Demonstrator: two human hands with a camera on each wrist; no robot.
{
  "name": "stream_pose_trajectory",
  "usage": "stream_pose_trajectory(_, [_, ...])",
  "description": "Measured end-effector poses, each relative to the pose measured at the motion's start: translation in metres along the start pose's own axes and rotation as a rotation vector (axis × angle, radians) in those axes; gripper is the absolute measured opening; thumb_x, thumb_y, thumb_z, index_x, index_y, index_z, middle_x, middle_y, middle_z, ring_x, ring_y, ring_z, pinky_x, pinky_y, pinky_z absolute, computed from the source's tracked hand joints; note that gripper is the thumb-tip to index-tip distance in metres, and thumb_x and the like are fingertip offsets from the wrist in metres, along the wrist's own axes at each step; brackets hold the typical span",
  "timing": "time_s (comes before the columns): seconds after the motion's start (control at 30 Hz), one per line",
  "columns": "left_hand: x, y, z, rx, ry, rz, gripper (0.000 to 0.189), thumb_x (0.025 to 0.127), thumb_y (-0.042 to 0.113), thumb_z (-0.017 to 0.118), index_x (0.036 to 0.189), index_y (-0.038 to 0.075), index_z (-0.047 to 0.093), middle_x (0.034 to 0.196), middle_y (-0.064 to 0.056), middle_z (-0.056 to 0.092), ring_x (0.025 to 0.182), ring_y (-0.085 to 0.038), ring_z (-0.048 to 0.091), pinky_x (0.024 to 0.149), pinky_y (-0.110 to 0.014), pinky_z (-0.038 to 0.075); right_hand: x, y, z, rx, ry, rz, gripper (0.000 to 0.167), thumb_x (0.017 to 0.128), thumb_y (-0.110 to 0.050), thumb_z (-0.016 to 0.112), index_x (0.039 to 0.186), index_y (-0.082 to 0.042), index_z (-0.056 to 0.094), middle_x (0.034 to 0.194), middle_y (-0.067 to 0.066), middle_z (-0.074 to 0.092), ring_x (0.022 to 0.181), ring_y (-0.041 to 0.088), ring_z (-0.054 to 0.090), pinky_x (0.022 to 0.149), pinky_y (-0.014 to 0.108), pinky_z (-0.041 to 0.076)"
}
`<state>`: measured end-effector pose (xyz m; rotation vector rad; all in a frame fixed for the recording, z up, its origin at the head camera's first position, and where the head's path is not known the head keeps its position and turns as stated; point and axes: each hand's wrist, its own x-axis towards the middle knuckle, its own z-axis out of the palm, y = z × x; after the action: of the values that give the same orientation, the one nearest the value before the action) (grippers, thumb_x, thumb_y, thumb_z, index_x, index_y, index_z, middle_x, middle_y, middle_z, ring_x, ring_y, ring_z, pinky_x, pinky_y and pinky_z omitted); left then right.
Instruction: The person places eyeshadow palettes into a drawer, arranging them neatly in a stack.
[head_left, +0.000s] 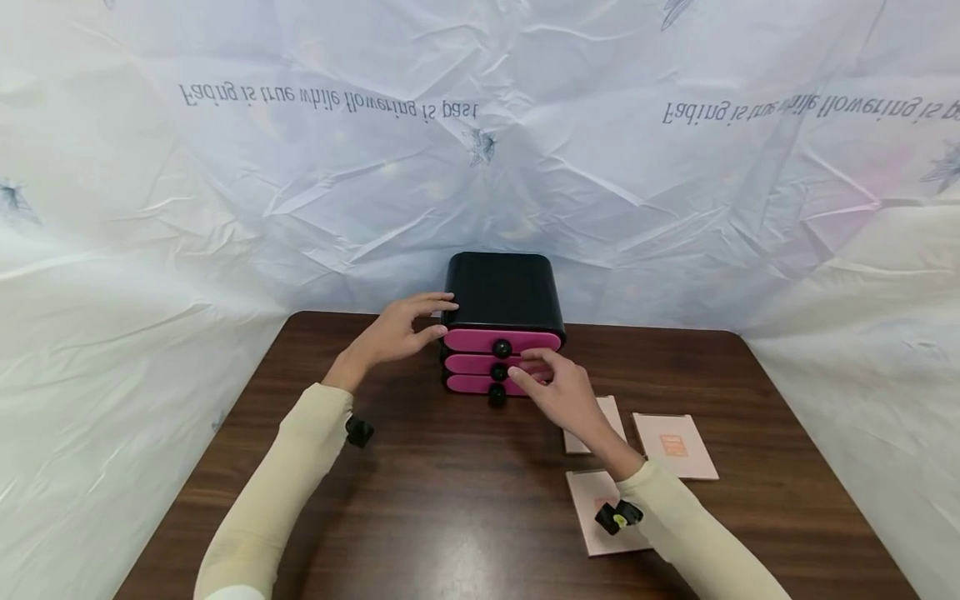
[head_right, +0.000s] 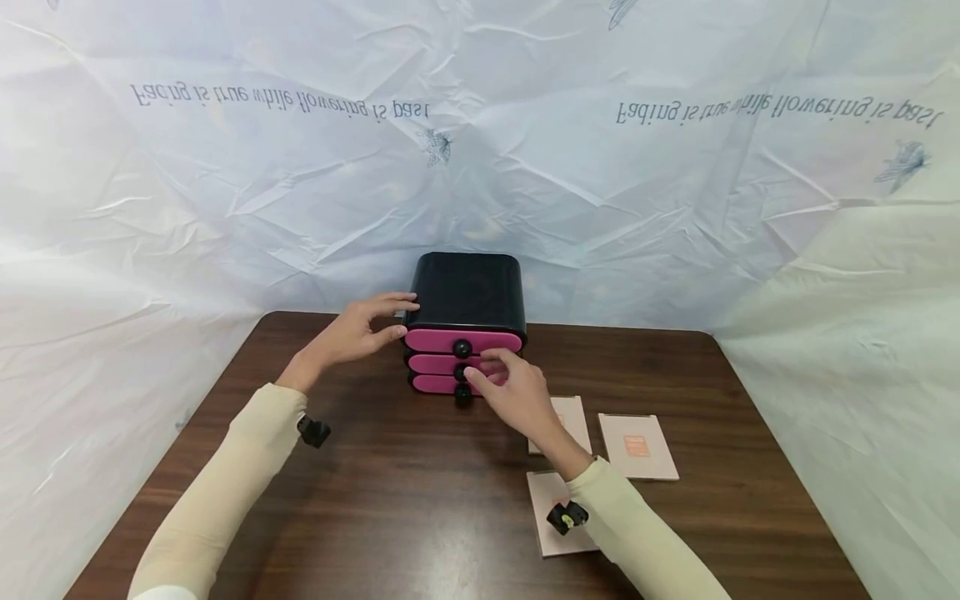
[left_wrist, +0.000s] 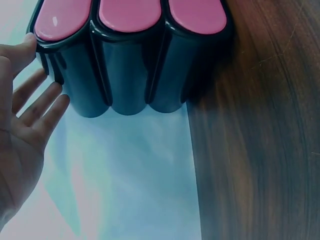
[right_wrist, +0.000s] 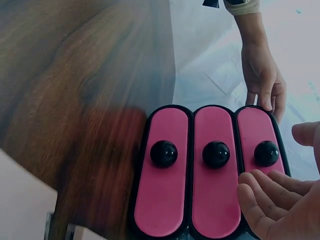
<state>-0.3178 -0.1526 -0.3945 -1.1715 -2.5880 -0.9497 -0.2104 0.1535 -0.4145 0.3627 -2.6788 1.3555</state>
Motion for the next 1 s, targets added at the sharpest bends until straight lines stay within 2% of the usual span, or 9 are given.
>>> stream_pose_trajectory(0.17, [0.001,0.000,-0.003,-0.016,0.004,0.003,0.042,0.103,0.030,0.064,0.142,0.015,0.062,0.154,-0.007,0.051,0.138,-0.028,0.051,0.103,-0.049,0.047,0.010,-0.001,0.008,0.052,0.003,0.039,0.047,0.094,-0.051,0.071,0.122,-0.012,0.073,0.109,0.004,0.077,0.098,0.018,0.073,0.079,0.037,0.059])
stream_pose_trajectory(0.23, [0.001,0.000,-0.003,-0.022,0.009,0.003,0.042,0.103,0.031,0.064,0.142,0.015,0.063,0.154,-0.006,0.051,0.135,-0.028,0.054,0.099,-0.048,0.048,0.013,0.000,0.011,0.059,0.005,0.048,0.048,0.093,-0.051,0.072,0.119,-0.011,0.075,0.108,0.004,0.077,0.098,0.018,0.074,0.078,0.038,0.059])
stream_pose_trajectory(0.33, [0.001,0.000,-0.003,-0.025,0.013,0.010,0.042,0.102,0.032,0.064,0.142,0.016,0.063,0.154,-0.006,0.052,0.092,-0.028,0.070,0.083,-0.044,0.051,0.017,0.001,0.015,0.065,0.015,0.058,0.049,0.092,-0.053,0.072,0.117,-0.010,0.076,0.107,0.006,0.078,0.097,0.019,0.075,0.078,0.039,0.059])
stream_pose_trajectory(0.4, [0.001,-0.001,-0.003,-0.027,0.015,0.015,0.042,0.102,0.032,0.065,0.141,0.016,0.063,0.154,-0.006,0.052,0.065,-0.027,0.063,0.075,-0.041,0.048,0.019,0.002,0.017,0.076,0.017,0.064,0.049,0.092,-0.052,0.072,0.115,-0.009,0.077,0.107,0.007,0.078,0.095,0.019,0.075,0.077,0.040,0.059])
stream_pose_trajectory(0.43, [0.000,-0.001,-0.002,-0.025,0.018,0.019,0.042,0.102,0.031,0.065,0.141,0.015,0.064,0.153,-0.006,0.052,0.062,-0.026,0.061,0.073,-0.040,0.045,0.020,0.003,0.019,0.079,0.018,0.065,0.050,0.092,-0.053,0.072,0.115,-0.008,0.077,0.107,0.008,0.078,0.094,0.019,0.075,0.077,0.040,0.059])
stream_pose_trajectory(0.6, [0.000,-0.003,-0.002,-0.017,0.022,0.017,0.043,0.102,0.032,0.064,0.142,0.016,0.063,0.153,-0.006,0.052,0.066,-0.019,0.062,0.076,-0.036,0.044,0.025,0.004,0.025,0.117,0.026,0.079,0.050,0.093,-0.052,0.072,0.113,-0.007,0.077,0.101,0.006,0.079,0.089,0.018,0.076,0.076,0.038,0.059])
stream_pose_trajectory(0.73, [0.000,-0.003,-0.002,-0.024,0.021,0.012,0.043,0.102,0.033,0.064,0.142,0.017,0.063,0.153,-0.005,0.052,0.051,-0.015,0.050,0.071,-0.040,0.045,0.028,0.006,0.028,0.149,0.046,0.086,0.051,0.092,-0.055,0.071,0.112,-0.008,0.078,0.095,0.003,0.079,0.087,0.018,0.076,0.073,0.035,0.058])
stream_pose_trajectory(0.87, [0.001,-0.003,-0.001,-0.031,0.025,0.019,0.042,0.102,0.032,0.065,0.142,0.016,0.064,0.153,-0.007,0.053,0.061,-0.017,0.057,0.077,-0.046,0.047,0.030,0.006,0.031,0.159,0.074,0.096,0.050,0.092,-0.057,0.070,0.107,-0.011,0.079,0.092,0.001,0.079,0.084,0.020,0.076,0.070,0.031,0.057])
stream_pose_trajectory(1.0, [0.001,-0.003,-0.001,-0.025,0.028,0.022,0.042,0.102,0.032,0.065,0.142,0.017,0.064,0.153,-0.007,0.053,0.081,-0.022,0.067,0.080,-0.044,0.047,0.032,0.006,0.033,0.152,0.104,0.100,0.046,0.092,-0.055,0.071,0.104,-0.011,0.080,0.088,0.002,0.079,0.082,0.023,0.075,0.066,0.029,0.054])
